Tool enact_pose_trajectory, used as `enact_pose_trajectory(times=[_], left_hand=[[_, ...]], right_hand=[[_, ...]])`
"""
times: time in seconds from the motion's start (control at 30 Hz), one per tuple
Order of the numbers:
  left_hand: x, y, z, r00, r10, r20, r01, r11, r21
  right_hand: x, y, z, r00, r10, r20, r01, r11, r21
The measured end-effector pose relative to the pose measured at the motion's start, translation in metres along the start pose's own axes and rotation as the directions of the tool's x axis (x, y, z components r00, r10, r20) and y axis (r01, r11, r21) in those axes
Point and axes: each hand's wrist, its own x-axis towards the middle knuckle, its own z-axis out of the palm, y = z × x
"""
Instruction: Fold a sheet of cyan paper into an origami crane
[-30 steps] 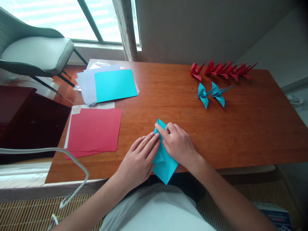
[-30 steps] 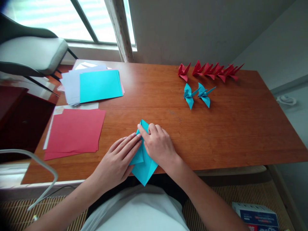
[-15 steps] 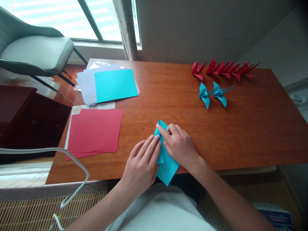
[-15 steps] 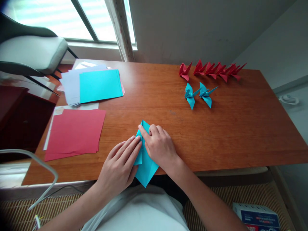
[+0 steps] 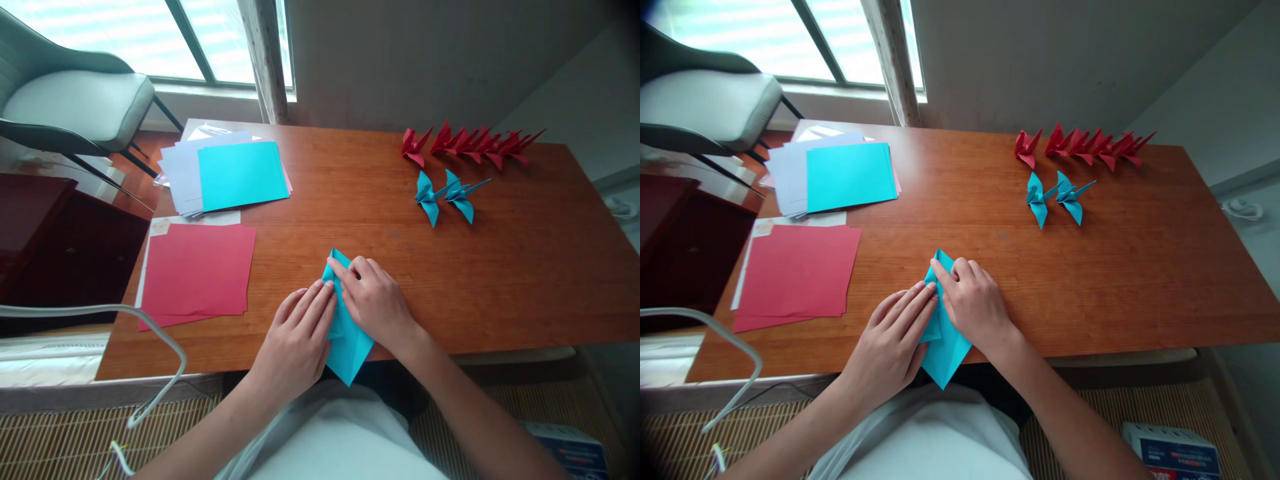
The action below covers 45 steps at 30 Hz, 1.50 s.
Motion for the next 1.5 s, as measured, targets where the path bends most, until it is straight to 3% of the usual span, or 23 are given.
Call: enact_pose_trajectory(times=[0.53,0.7,0.83,0.93,1.17,1.37,1.5], left_hand=[[0.0,0.001,0.0,0.999,-0.013,-0.037,0.013,1.0,0.004],[0.004,0.005,-0.001,0.985,-0.148,-0.088,0.152,0.988,0.03],[0.006,0.005,-0.002,0.947,-0.284,-0.148,0.291,0.956,0.026],[0.007,0.002,-0.002,0.923,-0.33,-0.196,0.332,0.943,-0.025],[0.008,-0.001,-0.003,0.911,-0.361,-0.199,0.357,0.932,-0.058],[0.009,0.0,-0.004,0.914,-0.354,-0.198,0.348,0.935,-0.063],[0.009,0.0,-0.003,0.914,-0.333,-0.229,0.323,0.943,-0.083]], right_hand=[[-0.001,0.0,0.001,1.0,0.008,-0.008,-0.008,1.0,-0.009],[-0.001,0.0,0.001,1.0,0.008,-0.011,-0.008,1.0,-0.001],[-0.003,0.0,0.0,1.0,0.019,-0.022,-0.018,1.0,0.019],[-0.007,-0.001,-0.005,1.0,-0.001,-0.008,0.001,0.999,0.033],[-0.022,-0.011,-0.016,0.999,-0.044,0.008,0.044,0.999,0.029],[-0.029,-0.019,-0.015,0.99,-0.138,0.028,0.137,0.99,0.023],[-0.029,-0.019,-0.014,0.99,-0.13,0.047,0.128,0.991,0.035]])
